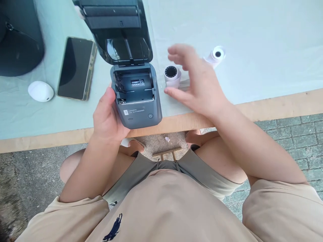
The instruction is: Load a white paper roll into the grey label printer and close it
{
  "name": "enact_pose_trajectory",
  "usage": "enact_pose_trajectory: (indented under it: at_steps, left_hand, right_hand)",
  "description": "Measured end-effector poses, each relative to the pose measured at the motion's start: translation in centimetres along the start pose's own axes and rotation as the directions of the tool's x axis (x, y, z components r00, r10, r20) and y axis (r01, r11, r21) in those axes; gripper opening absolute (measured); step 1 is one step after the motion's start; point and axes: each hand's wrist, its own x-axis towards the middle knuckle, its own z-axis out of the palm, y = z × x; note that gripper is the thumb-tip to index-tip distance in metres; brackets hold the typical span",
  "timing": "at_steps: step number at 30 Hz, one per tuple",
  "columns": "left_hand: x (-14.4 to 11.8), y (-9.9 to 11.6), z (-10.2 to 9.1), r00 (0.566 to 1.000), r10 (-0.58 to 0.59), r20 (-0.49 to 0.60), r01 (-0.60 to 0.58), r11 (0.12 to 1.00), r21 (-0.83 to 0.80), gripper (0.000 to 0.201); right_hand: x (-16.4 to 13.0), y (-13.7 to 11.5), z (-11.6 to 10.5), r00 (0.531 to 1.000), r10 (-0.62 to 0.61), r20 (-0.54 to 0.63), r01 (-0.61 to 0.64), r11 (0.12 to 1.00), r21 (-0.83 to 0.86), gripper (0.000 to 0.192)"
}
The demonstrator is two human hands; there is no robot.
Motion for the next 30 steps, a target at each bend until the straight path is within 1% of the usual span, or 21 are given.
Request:
enact_pose_trajectory:
  at_steps: [1, 2, 3, 4, 5, 6, 7, 8, 9, 11, 13, 15, 17, 19, 20, 21, 23, 27, 28, 29, 30]
  left_hand:
    - [0.0, 0.0, 0.0, 1.0, -0.002, 0.003, 0.002, 1.0, -0.006, 0.03]
    - [0.0, 0.0, 0.0, 1.0, -0.004, 0.008, 0.004, 1.0, -0.015, 0.03]
    - [0.0, 0.0, 0.0, 1.0, -0.003, 0.01, 0.004, 1.0, -0.024, 0.03]
    - [0.0, 0.0, 0.0, 1.0, -0.002, 0.01, 0.002, 1.0, -0.03, 0.03]
    - [-0.1, 0.0, 0.1, 1.0, -0.002, 0.007, 0.002, 0.999, -0.033, 0.029]
    - [-0.1, 0.0, 0.1, 1.0, -0.003, 0.002, 0.003, 0.999, -0.032, 0.028]
    - [-0.1, 0.0, 0.1, 1.0, -0.005, -0.005, 0.005, 1.0, -0.027, 0.028]
    - [-0.1, 0.0, 0.1, 1.0, -0.007, -0.011, 0.006, 1.0, -0.021, 0.027]
    - [-0.1, 0.0, 0.1, 1.0, -0.006, -0.013, 0.006, 1.0, -0.019, 0.027]
    - [-0.1, 0.0, 0.1, 1.0, 0.002, -0.009, -0.002, 1.0, -0.025, 0.028]
    - [0.0, -0.1, 0.0, 1.0, 0.01, -0.003, -0.01, 1.0, -0.028, 0.029]
    - [0.0, -0.2, 0.0, 1.0, 0.017, -0.002, -0.017, 1.0, -0.024, 0.029]
    - [0.1, -0.2, 0.0, 1.0, 0.02, -0.003, -0.02, 1.0, -0.016, 0.028]
    - [0.1, -0.2, 0.0, 1.0, 0.019, 0.001, -0.019, 1.0, -0.009, 0.027]
    - [0.1, -0.1, 0.0, 1.0, 0.017, 0.005, -0.017, 1.0, -0.006, 0.027]
    - [0.1, -0.1, 0.0, 1.0, 0.014, 0.009, -0.014, 1.0, -0.005, 0.027]
    - [0.0, -0.1, 0.0, 1.0, 0.012, 0.013, -0.012, 1.0, -0.002, 0.028]
    - [0.0, -0.1, 0.1, 1.0, 0.009, 0.006, -0.009, 1.0, 0.009, 0.031]
    - [0.1, -0.1, 0.1, 1.0, 0.007, 0.005, -0.007, 1.0, 0.011, 0.031]
    - [0.1, -0.1, 0.1, 1.0, 0.004, 0.002, -0.004, 1.0, 0.011, 0.03]
    - [0.1, -0.1, 0.1, 1.0, 0.004, 0.003, -0.004, 1.0, 0.008, 0.03]
  right_hand:
    - [-0.1, -0.2, -0.6, 0.994, -0.072, -0.087, 0.073, 0.997, 0.007, 0.062]
    - [-0.1, -0.3, -1.3, 0.971, -0.139, -0.197, 0.14, 0.99, -0.007, 0.055]
    - [-0.1, -0.3, -2.1, 0.936, -0.187, -0.299, 0.178, 0.982, -0.057, 0.047]
    - [0.0, -0.1, -2.9, 0.91, -0.205, -0.36, 0.17, 0.977, -0.127, 0.043]
    - [0.1, 0.3, -3.5, 0.917, -0.179, -0.357, 0.118, 0.975, -0.187, 0.045]
    - [0.3, 0.8, -4.0, 0.947, -0.126, -0.295, 0.053, 0.969, -0.242, 0.052]
    - [0.5, 1.4, -4.3, 0.979, -0.028, -0.204, -0.031, 0.96, -0.279, 0.062]
    - [0.7, 2.0, -4.5, 0.986, 0.065, -0.152, -0.108, 0.95, -0.294, 0.069]
    - [0.8, 2.6, -4.5, 0.978, 0.169, -0.123, -0.199, 0.929, -0.311, 0.072]
    - [1.1, 3.6, -4.3, 0.945, 0.305, -0.117, -0.327, 0.894, -0.308, 0.065]
    - [1.2, 4.0, -4.0, 0.922, 0.368, -0.12, -0.387, 0.874, -0.295, 0.057]
    - [1.1, 4.1, -3.8, 0.909, 0.399, -0.119, -0.416, 0.866, -0.277, 0.059]
    - [1.0, 4.0, -3.6, 0.912, 0.383, -0.146, -0.405, 0.898, -0.172, 0.066]
    - [1.1, 3.9, -3.5, 0.909, 0.372, -0.188, -0.355, 0.927, 0.12, 0.071]
    - [1.2, 3.9, -3.5, 0.897, 0.398, -0.192, -0.332, 0.894, 0.299, 0.073]
    - [1.5, 4.0, -3.6, 0.881, 0.441, -0.171, -0.325, 0.828, 0.458, 0.072]
    - [2.1, 4.3, -3.8, 0.839, 0.541, -0.058, -0.385, 0.665, 0.639, 0.061]
    - [3.2, 4.4, -4.5, 0.758, 0.618, 0.21, -0.554, 0.438, 0.708, 0.024]
    - [3.2, 4.0, -4.6, 0.743, 0.628, 0.229, -0.562, 0.401, 0.724, 0.022]
    - [3.1, 3.3, -4.5, 0.741, 0.641, 0.199, -0.542, 0.396, 0.741, 0.025]
    - [2.9, 2.4, -4.3, 0.753, 0.644, 0.139, -0.505, 0.429, 0.749, 0.033]
